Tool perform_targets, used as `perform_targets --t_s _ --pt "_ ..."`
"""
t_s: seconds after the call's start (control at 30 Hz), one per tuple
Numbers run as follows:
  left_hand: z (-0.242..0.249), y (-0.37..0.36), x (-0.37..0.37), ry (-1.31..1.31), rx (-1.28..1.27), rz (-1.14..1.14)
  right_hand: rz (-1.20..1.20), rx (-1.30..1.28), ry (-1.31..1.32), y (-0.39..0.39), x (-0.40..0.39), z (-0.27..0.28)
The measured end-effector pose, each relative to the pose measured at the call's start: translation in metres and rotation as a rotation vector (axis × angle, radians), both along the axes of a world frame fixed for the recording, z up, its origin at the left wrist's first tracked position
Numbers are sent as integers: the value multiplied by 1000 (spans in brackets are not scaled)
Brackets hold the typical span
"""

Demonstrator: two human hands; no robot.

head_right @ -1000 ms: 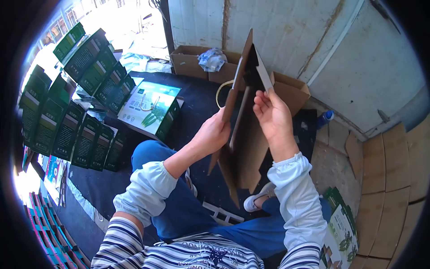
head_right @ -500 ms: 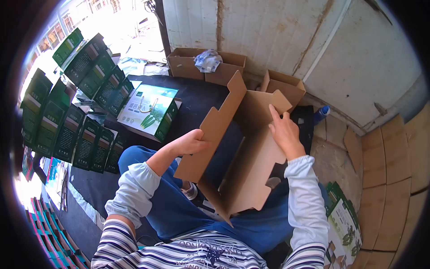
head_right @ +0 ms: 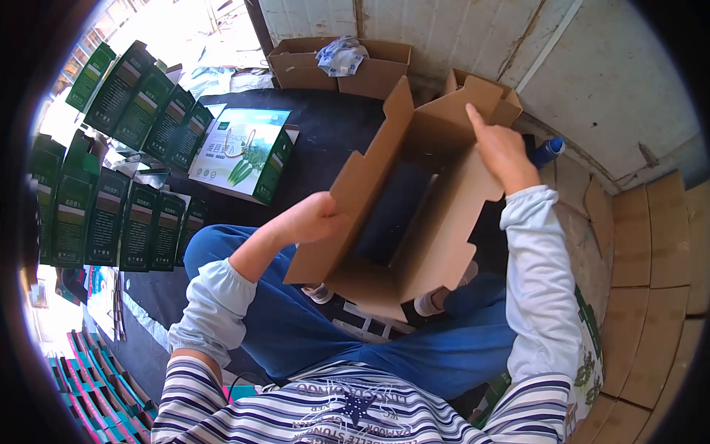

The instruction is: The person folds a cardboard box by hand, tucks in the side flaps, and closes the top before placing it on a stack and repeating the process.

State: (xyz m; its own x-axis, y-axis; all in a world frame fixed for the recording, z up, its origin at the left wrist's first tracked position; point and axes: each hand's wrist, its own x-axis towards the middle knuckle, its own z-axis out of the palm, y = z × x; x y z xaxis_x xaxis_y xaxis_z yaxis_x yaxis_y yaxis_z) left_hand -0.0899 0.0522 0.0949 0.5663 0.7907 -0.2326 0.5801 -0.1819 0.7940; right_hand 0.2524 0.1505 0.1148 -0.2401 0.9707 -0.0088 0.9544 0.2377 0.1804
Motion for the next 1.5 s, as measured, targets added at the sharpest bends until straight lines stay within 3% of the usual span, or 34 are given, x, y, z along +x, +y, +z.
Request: perform_targets --t_s 0.1,0.27,0.37,0.53,0.67,0.73,0.77,0.93,1.0,1.03,1.13,1.3,1.5 --pt "-34 1 10 201 205 -74 39 -11 4 10 -2 7" --pt "-55 -2 48 390 305 -9 133 -85 -1 19 -19 -64" --pt "-49 7 63 534 211 -70 140 -30 17 12 -28 -61" --pt "-54 4 78 684 270 -131 160 83 11 3 -13 -74" --pt "-45 -2 83 734 238 -110 290 264 110 -14 -18 -78" --pt "-58 -7 83 747 439 -95 346 282 149 -25 -25 -72" --pt "-65 -8 85 751 540 -86 401 269 155 -29 -30 -69" --pt "-59 -7 91 799 466 -71 396 -193 239 -96 -62 -39" --pt "-59 -9 91 829 465 -74 452 -406 633 -129 -72 -32" --pt "-60 -10 92 838 482 -80 468 -448 534 -142 -77 -21" --pt "-60 -13 98 858 483 -134 509 -485 224 -177 -95 9" --pt "-63 -14 107 1001 519 -131 569 -576 429 -216 -102 -5" --pt "-98 -24 104 679 730 -55 377 -516 596 -208 -72 -37"
